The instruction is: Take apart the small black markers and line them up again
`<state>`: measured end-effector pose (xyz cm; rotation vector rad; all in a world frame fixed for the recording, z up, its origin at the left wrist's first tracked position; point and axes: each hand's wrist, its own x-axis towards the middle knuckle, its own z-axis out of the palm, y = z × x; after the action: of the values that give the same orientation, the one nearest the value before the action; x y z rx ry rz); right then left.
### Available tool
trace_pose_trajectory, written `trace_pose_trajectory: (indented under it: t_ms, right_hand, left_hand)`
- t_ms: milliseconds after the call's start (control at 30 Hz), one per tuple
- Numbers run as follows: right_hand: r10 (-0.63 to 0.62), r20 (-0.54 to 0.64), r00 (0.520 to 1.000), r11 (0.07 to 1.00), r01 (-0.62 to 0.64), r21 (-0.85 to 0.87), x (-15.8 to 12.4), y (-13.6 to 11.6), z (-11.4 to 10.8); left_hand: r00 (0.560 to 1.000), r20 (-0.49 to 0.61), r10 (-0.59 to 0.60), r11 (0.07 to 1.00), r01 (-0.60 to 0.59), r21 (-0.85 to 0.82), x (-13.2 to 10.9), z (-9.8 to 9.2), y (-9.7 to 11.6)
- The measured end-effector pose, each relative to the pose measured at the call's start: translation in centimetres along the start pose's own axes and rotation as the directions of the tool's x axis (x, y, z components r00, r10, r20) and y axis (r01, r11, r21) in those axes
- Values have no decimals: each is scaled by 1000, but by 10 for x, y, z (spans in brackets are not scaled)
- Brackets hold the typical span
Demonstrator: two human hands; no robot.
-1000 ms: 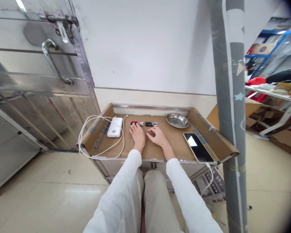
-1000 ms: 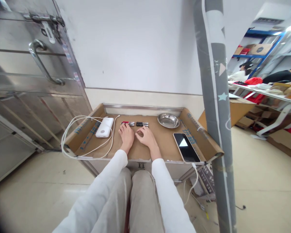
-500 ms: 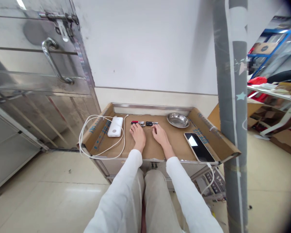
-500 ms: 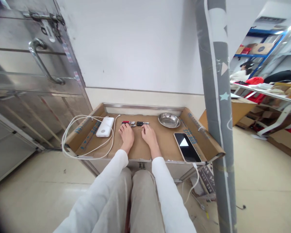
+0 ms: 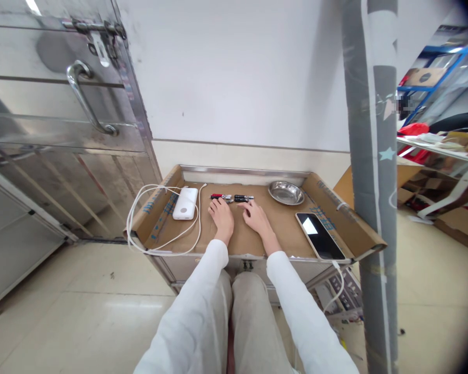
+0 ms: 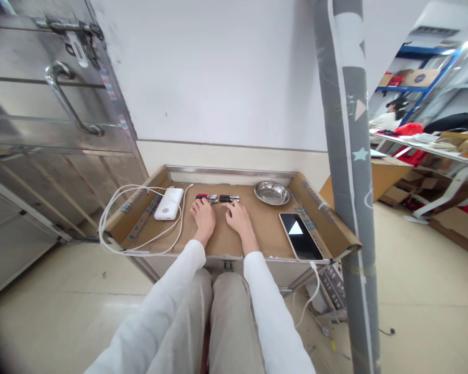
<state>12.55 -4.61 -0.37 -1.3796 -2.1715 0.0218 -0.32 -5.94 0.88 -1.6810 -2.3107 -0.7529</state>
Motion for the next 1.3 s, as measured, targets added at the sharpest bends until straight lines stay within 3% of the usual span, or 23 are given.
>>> trace_pose_trajectory:
  t_ms: [300, 533, 700, 833, 933, 1033, 1100, 1200, 1300]
  right_hand:
    - [17, 5, 1000, 999, -17, -45, 1, 2, 3]
    - [26, -69, 997, 989, -16, 144, 2, 8, 5]
    - [1, -46, 999, 992, 4, 123, 3, 8, 4]
    - [47, -43, 998, 994, -42, 102, 11, 6, 4]
    - [116, -72, 991, 965, -95, 246, 19, 10, 4]
    - [272, -47, 961, 794, -196, 576, 20, 20, 1]
    - [356, 35, 934, 599, -257, 758, 15, 29, -5]
    - [368, 187, 911, 338, -318, 886, 3, 35, -19]
    - [305, 340, 890, 165, -401, 901, -7, 31, -34]
  left_hand:
    - [1000, -17, 1, 1000, 0, 18, 0, 2, 0]
    - [1000, -11, -1, 1000, 1, 13, 0, 4, -1]
    - [1000, -7, 10, 1000, -10, 4, 0, 4, -1]
    - [1000, -2, 17, 1000, -17, -5, -1, 3, -2]
    - [1000, 11, 29, 999, -29, -29, -1, 2, -5]
    - [996, 35, 81, 990, -76, -121, 1, 1, -8]
    - [968, 38, 247, 939, -229, -255, 2, 0, -8]
    - [877, 1, 481, 806, -442, -394, 0, -3, -5]
    - [843, -48, 536, 746, -500, -440, -3, -5, -2]
